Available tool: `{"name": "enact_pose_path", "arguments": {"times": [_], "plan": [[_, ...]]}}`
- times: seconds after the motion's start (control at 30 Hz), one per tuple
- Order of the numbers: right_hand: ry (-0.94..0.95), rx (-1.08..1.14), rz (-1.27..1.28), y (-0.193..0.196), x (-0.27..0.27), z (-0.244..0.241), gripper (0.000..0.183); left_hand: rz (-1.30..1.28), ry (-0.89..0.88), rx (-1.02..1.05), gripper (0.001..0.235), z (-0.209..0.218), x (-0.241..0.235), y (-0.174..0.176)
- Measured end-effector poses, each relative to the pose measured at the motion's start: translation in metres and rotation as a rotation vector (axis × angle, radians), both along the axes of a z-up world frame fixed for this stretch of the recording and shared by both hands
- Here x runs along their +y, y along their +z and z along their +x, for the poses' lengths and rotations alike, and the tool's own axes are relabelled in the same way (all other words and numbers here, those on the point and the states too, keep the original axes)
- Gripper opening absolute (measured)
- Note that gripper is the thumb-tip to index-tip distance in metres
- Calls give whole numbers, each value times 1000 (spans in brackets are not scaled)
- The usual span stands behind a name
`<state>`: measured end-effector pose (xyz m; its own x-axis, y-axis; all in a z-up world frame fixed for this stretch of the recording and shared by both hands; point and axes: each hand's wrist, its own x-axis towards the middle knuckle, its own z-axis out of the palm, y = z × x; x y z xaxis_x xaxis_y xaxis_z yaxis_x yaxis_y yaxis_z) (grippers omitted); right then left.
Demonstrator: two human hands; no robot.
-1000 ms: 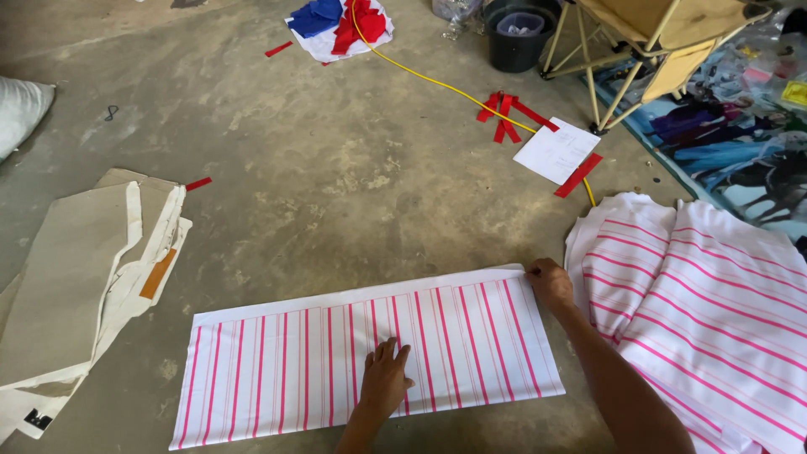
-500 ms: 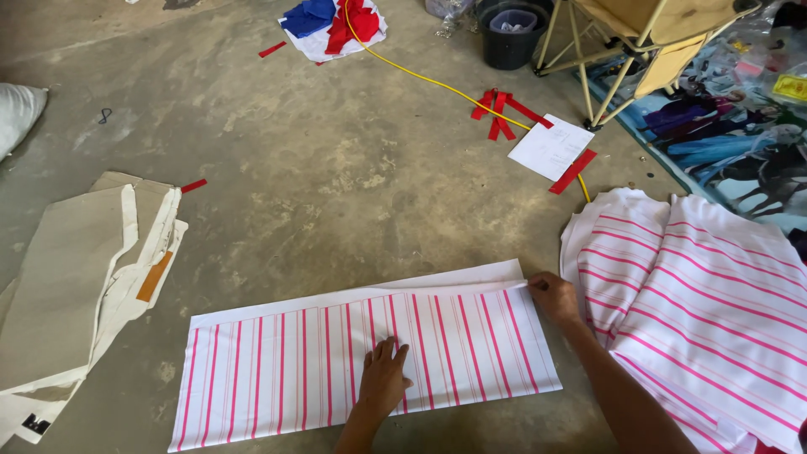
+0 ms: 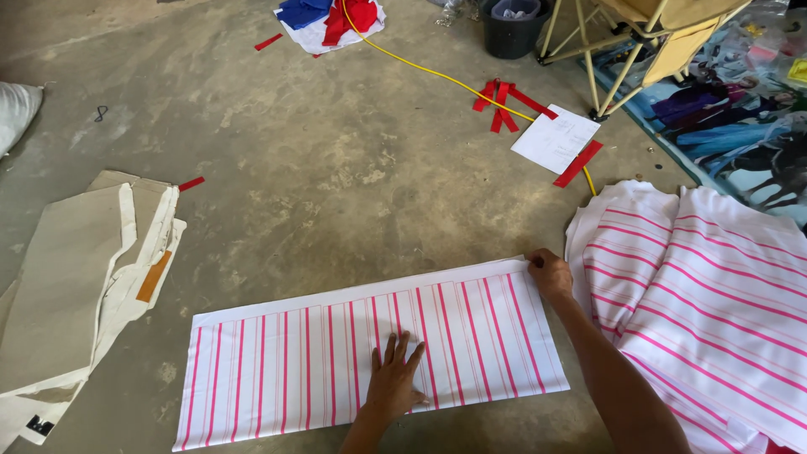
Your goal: Cutting striped fabric with scissors and folding the pieces on the floor
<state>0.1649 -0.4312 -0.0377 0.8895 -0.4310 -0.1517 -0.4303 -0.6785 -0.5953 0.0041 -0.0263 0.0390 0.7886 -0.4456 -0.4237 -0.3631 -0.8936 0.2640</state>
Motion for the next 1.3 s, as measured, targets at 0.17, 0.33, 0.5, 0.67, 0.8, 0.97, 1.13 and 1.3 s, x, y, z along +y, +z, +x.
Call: {"name": "enact_pose_path", "arguments": {"times": [0.17,0.33,0.5,0.67,0.8,0.97,1.13,1.3], "plan": [[-4,-24,-10,6,8,-6,33,18,-3,43,121,-1,-1,7],[24,-101,-23,6,10,-8,30,21,-2,54,119,0,-1,14],[-2,-153,41,-20,-4,-4,31,-118,217,91,84,19,42,3],[-28,-105,49,-13,-5,-2,28,-75,693,12,64,67,197,12],[-27,-111,85,-22,-9,0,30,90,1160,-62,39,57,279,32],[-50,-45,53,-10,-4,2,32,114,1475,-95,59,46,350,-23],[-81,4,41,-4,1,0,33,267,1481,-165,56,47,384,-50],[-78,2,-1,-9,-1,0,33,39,1458,-109,66,50,405,-44]]}}
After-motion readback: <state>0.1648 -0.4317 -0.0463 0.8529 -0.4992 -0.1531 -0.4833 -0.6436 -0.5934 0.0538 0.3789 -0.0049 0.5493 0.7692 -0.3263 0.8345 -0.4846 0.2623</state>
